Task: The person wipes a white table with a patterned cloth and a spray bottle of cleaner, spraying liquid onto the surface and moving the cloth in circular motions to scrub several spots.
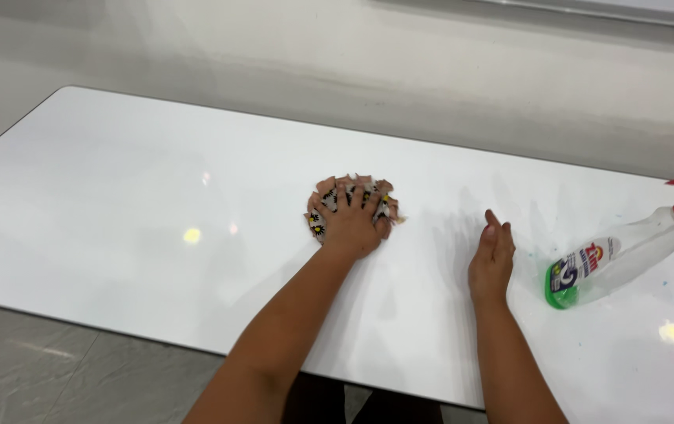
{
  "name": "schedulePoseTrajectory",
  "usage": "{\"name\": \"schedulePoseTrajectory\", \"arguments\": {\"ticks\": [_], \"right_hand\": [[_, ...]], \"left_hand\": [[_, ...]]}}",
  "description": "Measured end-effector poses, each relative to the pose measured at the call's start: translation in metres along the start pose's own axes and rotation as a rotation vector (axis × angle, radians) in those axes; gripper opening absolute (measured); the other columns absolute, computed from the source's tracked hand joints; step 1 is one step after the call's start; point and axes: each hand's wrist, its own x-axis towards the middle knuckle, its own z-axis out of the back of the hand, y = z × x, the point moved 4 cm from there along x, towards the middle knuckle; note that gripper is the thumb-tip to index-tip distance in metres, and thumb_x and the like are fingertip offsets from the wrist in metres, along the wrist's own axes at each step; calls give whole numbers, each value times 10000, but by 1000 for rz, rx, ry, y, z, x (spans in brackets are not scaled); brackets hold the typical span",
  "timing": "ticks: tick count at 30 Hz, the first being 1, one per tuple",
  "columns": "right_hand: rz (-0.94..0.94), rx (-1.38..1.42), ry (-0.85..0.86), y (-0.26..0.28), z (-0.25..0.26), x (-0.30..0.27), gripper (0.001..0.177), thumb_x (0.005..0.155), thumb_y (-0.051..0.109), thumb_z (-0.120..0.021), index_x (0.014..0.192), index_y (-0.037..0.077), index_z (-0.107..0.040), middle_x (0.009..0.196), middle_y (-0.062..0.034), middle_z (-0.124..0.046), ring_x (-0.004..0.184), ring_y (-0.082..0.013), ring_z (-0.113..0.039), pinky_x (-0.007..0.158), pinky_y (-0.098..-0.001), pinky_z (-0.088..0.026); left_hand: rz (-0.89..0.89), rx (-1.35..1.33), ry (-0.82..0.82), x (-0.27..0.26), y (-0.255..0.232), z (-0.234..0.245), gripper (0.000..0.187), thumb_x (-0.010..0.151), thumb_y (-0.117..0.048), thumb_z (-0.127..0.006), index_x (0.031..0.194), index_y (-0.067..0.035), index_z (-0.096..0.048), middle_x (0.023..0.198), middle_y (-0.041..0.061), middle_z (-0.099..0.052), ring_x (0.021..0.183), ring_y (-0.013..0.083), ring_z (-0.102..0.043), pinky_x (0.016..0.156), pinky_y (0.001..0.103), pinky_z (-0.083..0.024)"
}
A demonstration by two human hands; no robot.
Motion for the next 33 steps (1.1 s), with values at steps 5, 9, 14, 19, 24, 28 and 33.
{"name": "schedulePoseTrajectory", "arguments": {"ticks": [5,9,14,19,24,28,33], "right_hand": [[-3,9,7,1,-1,0,596,1088,485,-303,1466,90,-541,1554,-123,-486,1533,-341,-229,1211,-464,-219],[50,-7,16,-3,-1,0,587,1105,475,-308,1465,79,-550,1517,-133,-535,1526,-358,-259,1221,-468,-212],[159,-142,167,37,-5,-19,457,1074,370,-488,1415,101,-631,1422,-112,-636,1402,-311,-527,1224,-467,-272],[202,-320,765,111,-45,-91,500,892,317,-716,1365,182,-631,1287,-62,-693,1058,-232,-748,1247,-412,-381],[877,-481,822,132,-66,-151,781,830,618,-737,1487,233,-564,1607,-228,-325,1533,-480,-150,1107,-690,-29],[410,-809,887,52,-55,-79,639,866,652,-563,1455,407,-517,1623,2,-357,1560,-346,-155,1235,-639,14],[131,-877,393,-33,-27,39,664,909,627,-484,1510,344,-458,1628,-123,-282,1522,-400,-198,1168,-681,-97]], "left_hand": [[-133,9,122,-73,-14,7,745,943,-529,-424,1623,-316,-209,1695,110,-103,1552,437,-11,1091,843,29],[-218,78,160,-134,-27,5,743,967,-581,-395,1610,-260,-208,1702,132,-79,1544,469,-9,1079,842,29],[-445,-172,109,-182,-38,-12,603,1000,-501,-386,1525,-205,-403,1617,141,-304,1523,405,-159,1131,808,-1],[-44,-1059,-207,-131,23,6,412,1104,-311,-302,1336,-110,-577,1340,125,-638,1246,281,-645,1107,383,-487],[90,-344,-216,-78,70,31,432,1060,-396,-373,1345,-170,-606,1441,72,-554,1417,264,-425,1208,603,-210],[102,-188,-208,-75,83,15,441,1035,-398,-403,1376,-178,-576,1532,51,-455,1483,274,-282,1186,678,-88],[85,-195,-213,-79,84,9,450,1049,-404,-400,1400,-175,-563,1533,35,-456,1496,255,-283,1220,659,-70]]}}
